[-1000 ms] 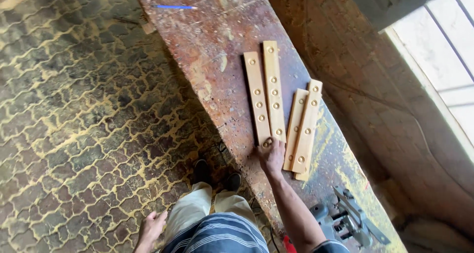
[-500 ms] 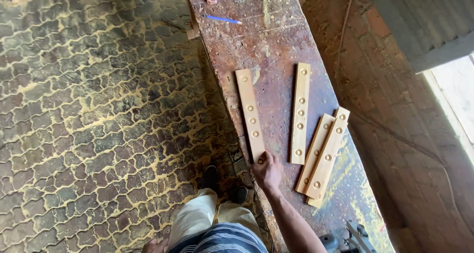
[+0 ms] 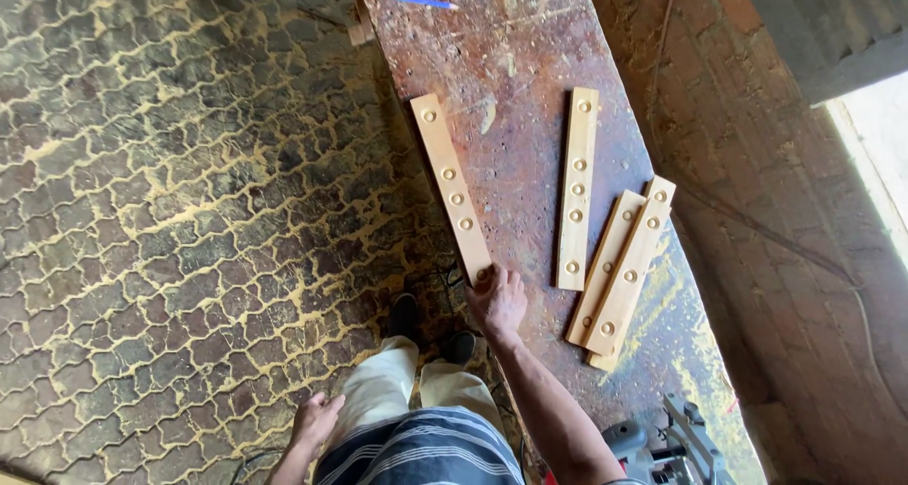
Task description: Adjusting a router with a wrench and inspecting wooden rails with holes in a workshop.
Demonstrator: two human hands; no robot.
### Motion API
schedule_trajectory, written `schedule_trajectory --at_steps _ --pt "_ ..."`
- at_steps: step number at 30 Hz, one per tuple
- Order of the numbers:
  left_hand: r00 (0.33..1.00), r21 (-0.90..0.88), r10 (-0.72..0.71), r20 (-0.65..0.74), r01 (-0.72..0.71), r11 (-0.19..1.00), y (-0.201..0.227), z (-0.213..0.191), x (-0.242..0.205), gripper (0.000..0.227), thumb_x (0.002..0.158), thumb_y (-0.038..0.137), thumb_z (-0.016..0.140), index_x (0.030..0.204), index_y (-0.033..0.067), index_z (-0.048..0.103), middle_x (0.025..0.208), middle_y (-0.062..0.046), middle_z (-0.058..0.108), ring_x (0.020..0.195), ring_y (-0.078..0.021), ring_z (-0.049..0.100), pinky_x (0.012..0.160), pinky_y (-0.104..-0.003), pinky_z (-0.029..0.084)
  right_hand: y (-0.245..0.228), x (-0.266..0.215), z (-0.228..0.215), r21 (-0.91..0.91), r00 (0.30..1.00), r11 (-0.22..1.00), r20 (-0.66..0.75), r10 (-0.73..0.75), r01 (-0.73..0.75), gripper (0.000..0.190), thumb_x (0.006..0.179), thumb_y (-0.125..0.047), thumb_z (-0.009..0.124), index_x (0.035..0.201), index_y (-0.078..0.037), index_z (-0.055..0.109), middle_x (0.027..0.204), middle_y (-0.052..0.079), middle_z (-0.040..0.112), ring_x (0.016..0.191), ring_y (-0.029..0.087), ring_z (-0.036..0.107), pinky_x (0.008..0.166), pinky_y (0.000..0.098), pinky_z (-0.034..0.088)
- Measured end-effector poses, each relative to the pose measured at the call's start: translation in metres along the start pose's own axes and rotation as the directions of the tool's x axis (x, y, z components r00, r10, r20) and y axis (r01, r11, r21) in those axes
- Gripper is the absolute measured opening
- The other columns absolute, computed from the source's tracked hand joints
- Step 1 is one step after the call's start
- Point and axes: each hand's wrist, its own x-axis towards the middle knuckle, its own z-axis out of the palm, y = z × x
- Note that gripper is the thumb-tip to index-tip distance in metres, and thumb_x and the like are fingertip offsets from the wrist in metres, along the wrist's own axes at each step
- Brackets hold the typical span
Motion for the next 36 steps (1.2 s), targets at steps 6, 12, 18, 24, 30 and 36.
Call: schedule_trajectory --at_steps 6,12,18,24,30,36 --pt "1.0 0.143 -0.007 0.013 0.005 0.99 -0.007 -0.001 0.007 0.074 0.088 0.041 0.073 0.148 0.001 0.052 0.132 -0.02 0.067 0.114 -0.0299 0.069 0.097 -0.043 0.057 -0.002 0.011 0.016 0.005 0.997 0.999 -0.066 -0.038 0.038 0.066 0.075 -0.04 0.082 0.128 -0.01 0.059 0.112 0.014 0.058 0.107 0.031 0.058 0.09 0.0466 0.051" --pt "0.999 0.189 -0.035 0.011 0.032 0.981 -0.011 -0.02 0.009 0.074 0.089 0.043 0.072 0.148 0.0029 0.053 0.151 -0.02 0.056 0.135 -0.0337 0.059 0.112 -0.047 0.05 -0.02 0.007 0.004 0.036 0.998 0.999 -0.069 -0.01 0.013 0.063 0.075 -0.039 0.082 0.128 -0.012 0.06 0.112 0.014 0.058 0.108 0.032 0.058 0.091 0.0465 0.05" --pt "0.999 0.287 -0.046 0.002 0.043 0.957 -0.002 -0.034 0.031 0.074 0.087 0.042 0.072 0.148 0.0042 0.054 0.15 -0.018 0.057 0.133 -0.0325 0.061 0.11 -0.044 0.049 0.009 -0.017 0.015 0.124 0.988 0.992 -0.156 0.0 0.02 0.082 0.068 -0.036 0.086 0.137 -0.007 0.052 0.114 0.018 0.057 0.109 0.036 0.056 0.095 0.0466 0.047" --pt "0.997 0.363 0.054 0.048 -0.068 0.929 0.043 -0.037 0.051 0.072 0.089 0.043 0.072 0.146 0.0022 0.057 0.145 -0.019 0.063 0.131 -0.0319 0.063 0.111 -0.041 0.05 0.057 -0.061 0.015 0.106 0.995 0.994 -0.095 0.044 -0.034 0.073 0.077 -0.035 0.083 0.139 -0.012 0.052 0.118 0.017 0.058 0.114 0.035 0.057 0.1 0.0452 0.048" --pt "0.99 0.379 0.095 0.101 -0.126 0.917 0.113 -0.032 0.068 0.074 0.093 0.041 0.068 0.154 0.0065 0.045 0.154 -0.016 0.053 0.137 -0.0314 0.056 0.116 -0.043 0.043 0.079 -0.102 0.008 0.116 0.985 0.979 -0.024 0.171 -0.167 0.063 0.084 -0.034 0.077 0.139 -0.014 0.054 0.122 0.017 0.058 0.114 0.033 0.058 0.098 0.0438 0.051" --pt "0.955 0.511 0.21 0.212 -0.291 0.809 0.202 -0.007 0.074 0.071 0.096 0.037 0.063 0.156 0.0079 0.04 0.163 -0.015 0.038 0.146 -0.0308 0.044 0.121 -0.045 0.035 0.086 -0.134 0.022 0.052 0.989 0.99 -0.068 0.132 -0.129 0.062 0.082 -0.03 0.076 0.138 -0.013 0.054 0.12 0.016 0.059 0.113 0.035 0.058 0.097 0.045 0.05"
